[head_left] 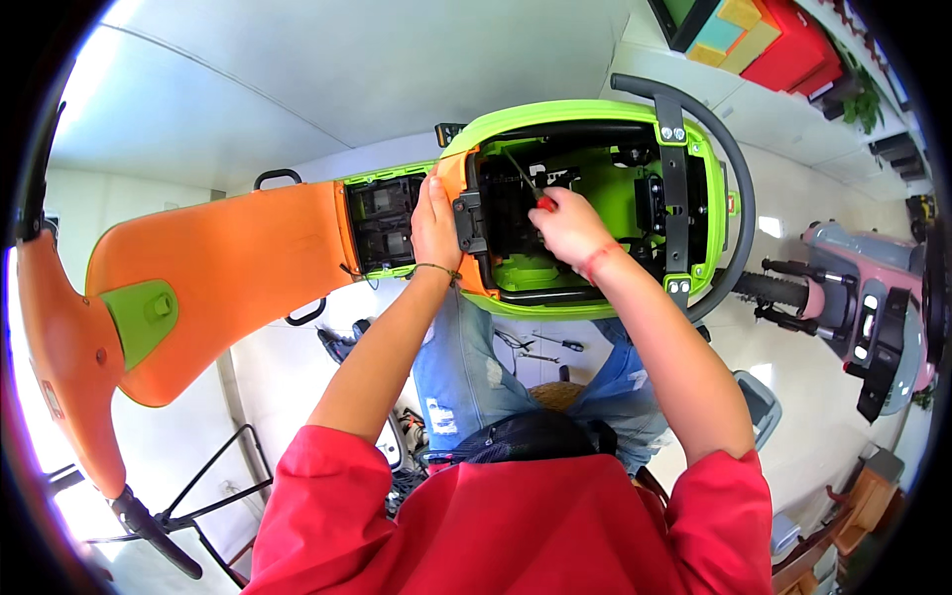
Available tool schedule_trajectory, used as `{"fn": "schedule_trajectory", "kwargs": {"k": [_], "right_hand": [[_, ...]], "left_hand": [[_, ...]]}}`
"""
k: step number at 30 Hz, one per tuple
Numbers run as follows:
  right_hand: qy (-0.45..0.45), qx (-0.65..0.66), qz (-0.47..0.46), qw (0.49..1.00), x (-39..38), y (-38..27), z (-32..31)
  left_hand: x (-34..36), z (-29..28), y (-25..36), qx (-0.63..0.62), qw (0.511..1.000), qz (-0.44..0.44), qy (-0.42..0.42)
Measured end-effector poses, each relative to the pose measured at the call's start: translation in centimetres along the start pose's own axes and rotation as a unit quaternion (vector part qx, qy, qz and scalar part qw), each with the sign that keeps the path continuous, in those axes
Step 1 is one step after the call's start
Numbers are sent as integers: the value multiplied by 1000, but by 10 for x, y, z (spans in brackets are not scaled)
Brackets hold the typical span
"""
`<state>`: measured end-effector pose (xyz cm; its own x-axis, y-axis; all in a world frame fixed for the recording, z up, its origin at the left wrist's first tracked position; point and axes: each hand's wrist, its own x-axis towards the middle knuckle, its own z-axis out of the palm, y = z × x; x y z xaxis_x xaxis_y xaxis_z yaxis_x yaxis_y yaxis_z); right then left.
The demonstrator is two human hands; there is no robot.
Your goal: The person disassembles parts of an electric scooter, loosening internal components by hand and using a screwdriver to remove screws and body panels from the frame.
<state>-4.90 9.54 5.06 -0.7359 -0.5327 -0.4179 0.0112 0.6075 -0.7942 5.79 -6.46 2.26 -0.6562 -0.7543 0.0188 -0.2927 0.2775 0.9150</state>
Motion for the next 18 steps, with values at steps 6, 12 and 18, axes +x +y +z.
{"fn": "schedule_trajectory", "kwargs": {"k": [6,12,18], "right_hand": [[-28,145,-6,989,-115,-31,-67],[28,115,-32,992,-150,-34,-73],[88,109,-89,986,-145,-26,-63]], "left_hand": [[-2,-3,-2,3,1000,-6,-4],[-3,-1,6,11,1000,-11,9],[-5,-5,12,1,1000,-19,1]]}}
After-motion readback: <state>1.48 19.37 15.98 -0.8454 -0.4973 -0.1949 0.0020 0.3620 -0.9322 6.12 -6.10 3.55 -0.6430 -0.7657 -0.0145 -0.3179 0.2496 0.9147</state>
